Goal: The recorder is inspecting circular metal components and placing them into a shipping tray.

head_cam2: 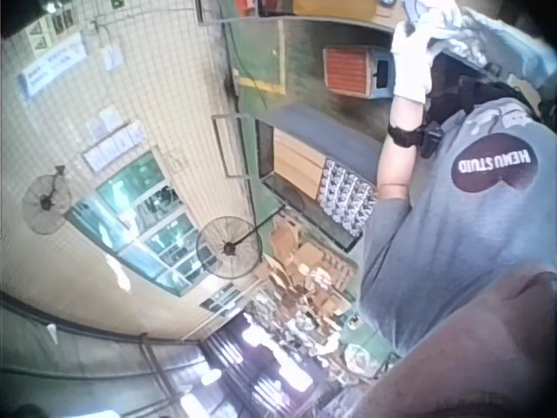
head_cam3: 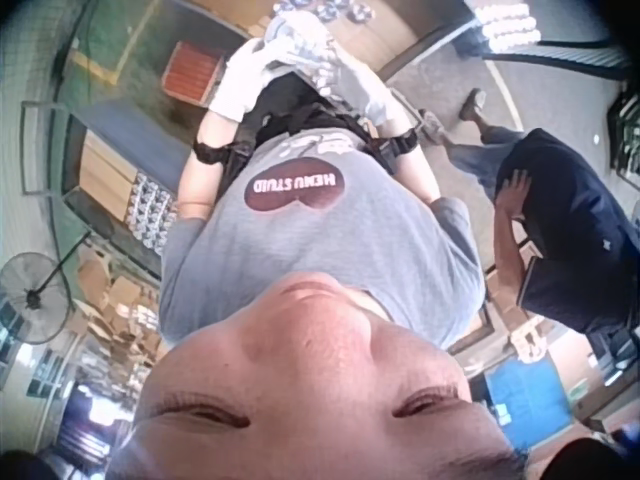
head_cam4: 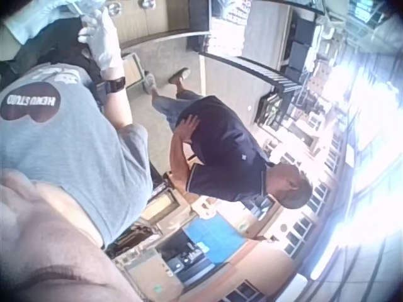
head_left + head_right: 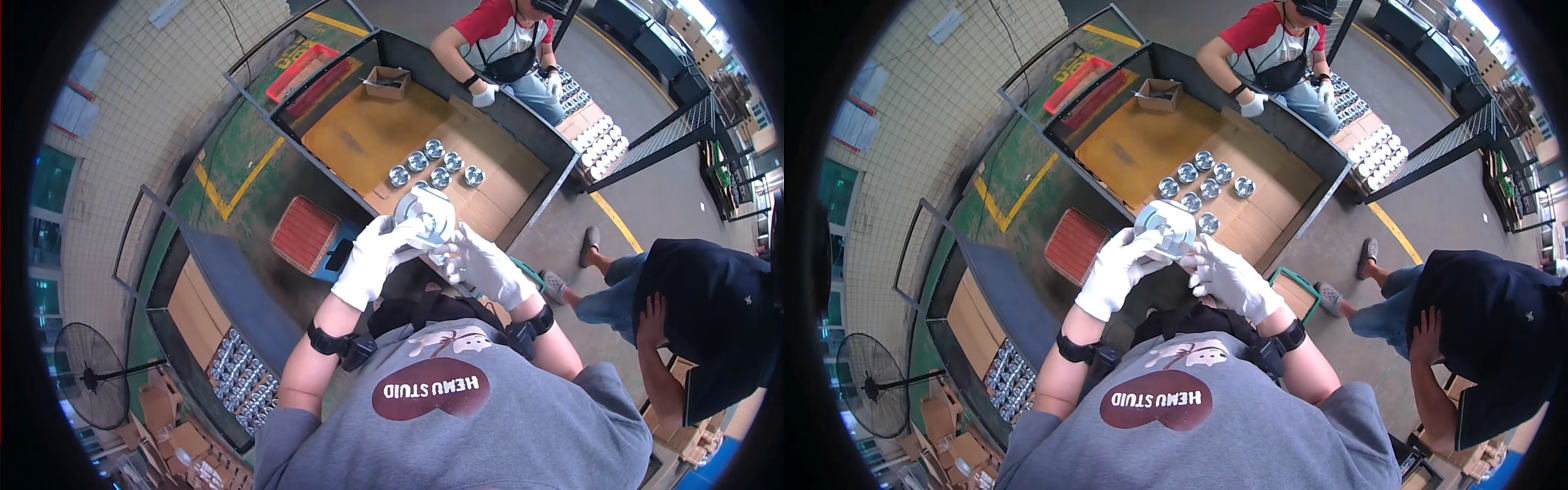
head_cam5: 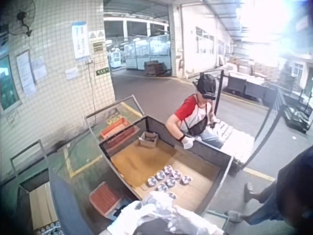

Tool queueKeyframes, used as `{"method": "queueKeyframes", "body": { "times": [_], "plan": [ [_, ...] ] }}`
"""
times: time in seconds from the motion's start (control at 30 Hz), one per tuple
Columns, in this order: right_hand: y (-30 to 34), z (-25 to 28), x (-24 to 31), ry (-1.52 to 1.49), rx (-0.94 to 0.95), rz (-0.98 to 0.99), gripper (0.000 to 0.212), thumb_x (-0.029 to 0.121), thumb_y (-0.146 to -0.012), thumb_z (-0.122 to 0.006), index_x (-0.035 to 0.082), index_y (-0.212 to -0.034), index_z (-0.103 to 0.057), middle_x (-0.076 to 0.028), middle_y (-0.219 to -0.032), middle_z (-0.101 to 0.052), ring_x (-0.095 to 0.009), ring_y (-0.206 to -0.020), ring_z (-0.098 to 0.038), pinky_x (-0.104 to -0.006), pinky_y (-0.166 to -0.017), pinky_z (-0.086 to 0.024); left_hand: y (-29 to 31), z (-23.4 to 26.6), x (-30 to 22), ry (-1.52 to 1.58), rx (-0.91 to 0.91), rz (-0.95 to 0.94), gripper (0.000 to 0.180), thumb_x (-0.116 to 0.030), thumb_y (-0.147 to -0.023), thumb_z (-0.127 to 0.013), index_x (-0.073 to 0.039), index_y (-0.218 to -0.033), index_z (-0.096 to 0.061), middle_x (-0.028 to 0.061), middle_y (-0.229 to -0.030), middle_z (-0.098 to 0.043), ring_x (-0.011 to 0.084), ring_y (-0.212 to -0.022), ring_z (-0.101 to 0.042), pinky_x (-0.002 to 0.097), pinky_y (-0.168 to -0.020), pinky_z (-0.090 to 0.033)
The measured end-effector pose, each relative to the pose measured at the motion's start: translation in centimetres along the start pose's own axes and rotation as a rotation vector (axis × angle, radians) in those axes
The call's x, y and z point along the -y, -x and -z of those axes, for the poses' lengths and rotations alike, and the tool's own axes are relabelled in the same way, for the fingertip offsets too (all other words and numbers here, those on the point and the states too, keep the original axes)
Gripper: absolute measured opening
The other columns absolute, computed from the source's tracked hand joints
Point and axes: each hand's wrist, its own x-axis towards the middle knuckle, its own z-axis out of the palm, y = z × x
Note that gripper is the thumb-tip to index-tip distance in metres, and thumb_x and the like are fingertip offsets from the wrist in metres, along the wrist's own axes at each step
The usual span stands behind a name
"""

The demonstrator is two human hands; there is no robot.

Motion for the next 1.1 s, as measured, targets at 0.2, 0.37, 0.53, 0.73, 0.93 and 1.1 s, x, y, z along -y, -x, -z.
{"method": "queueKeyframes", "body": {
  "times": [0.2,0.37,0.53,0.73,0.93,1.1],
  "plan": [
    [0.7,0.0,0.0,0.003,-0.019,0.143,0.038,0.036,-0.093,-0.056,0.008,-0.118,-0.052,-0.005,-0.100,-0.057,-0.014,-0.075,-0.059,-0.0279,-0.065,-0.051,0.0,-0.7,1.0,-0.008,-0.072,-0.013,0.035,-0.014,-0.086,-0.064,0.004,-0.112,-0.049,0.0134,-0.105,-0.059,0.0226,-0.096,-0.062,0.0406,-0.088,-0.053],
    [1.1,0.0,0.3,0.036,-0.024,0.240,0.037,0.031,-0.094,-0.055,0.006,-0.121,-0.050,-0.008,-0.108,-0.057,-0.015,-0.078,-0.060,-0.0277,-0.067,-0.052,0.4,-0.8,1.4,0.014,-0.078,-0.028,0.038,-0.015,-0.086,-0.064,0.005,-0.114,-0.048,0.0143,-0.108,-0.057,0.0233,-0.100,-0.061,0.0407,-0.089,-0.053],
    [-0.5,1.0,-0.5,-0.066,0.071,0.211,0.041,0.032,-0.094,-0.056,0.005,-0.124,-0.049,-0.008,-0.108,-0.057,-0.014,-0.080,-0.059,-0.0281,-0.069,-0.052,1.0,-1.4,1.0,-0.040,-0.116,-0.043,0.037,-0.013,-0.086,-0.062,0.003,-0.116,-0.048,0.0137,-0.111,-0.056,0.0240,-0.104,-0.059,0.0401,-0.093,-0.050],
    [-0.5,-1.4,-0.2,0.194,0.090,0.338,0.052,0.032,-0.091,-0.061,0.005,-0.131,-0.043,-0.007,-0.114,-0.056,-0.013,-0.096,-0.057,-0.0285,-0.078,-0.049,0.6,1.7,4.5,-0.141,-0.131,-0.237,0.039,-0.008,-0.087,-0.058,0.001,-0.123,-0.046,0.0139,-0.117,-0.054,0.0249,-0.110,-0.055,0.0384,-0.099,-0.045],
    [-1.4,-2.5,0.4,0.336,0.102,0.347,0.048,0.021,-0.087,-0.067,0.003,-0.127,-0.048,-0.005,-0.118,-0.056,-0.012,-0.108,-0.052,-0.0286,-0.094,-0.042,1.9,1.4,5.8,-0.383,-0.041,-0.292,0.045,-0.018,-0.094,-0.056,-0.002,-0.133,-0.040,0.0105,-0.126,-0.050,0.0208,-0.113,-0.053,0.0346,-0.097,-0.047],
    [-1.7,-2.0,0.1,0.321,0.129,0.329,0.047,0.021,-0.087,-0.067,0.002,-0.126,-0.049,-0.006,-0.117,-0.057,-0.013,-0.109,-0.052,-0.0289,-0.095,-0.042,3.1,-0.5,4.2,-0.278,-0.109,-0.120,0.045,-0.017,-0.095,-0.054,-0.003,-0.134,-0.038,0.0101,-0.129,-0.047,0.0207,-0.115,-0.052,0.0353,-0.097,-0.048]
  ]
}}
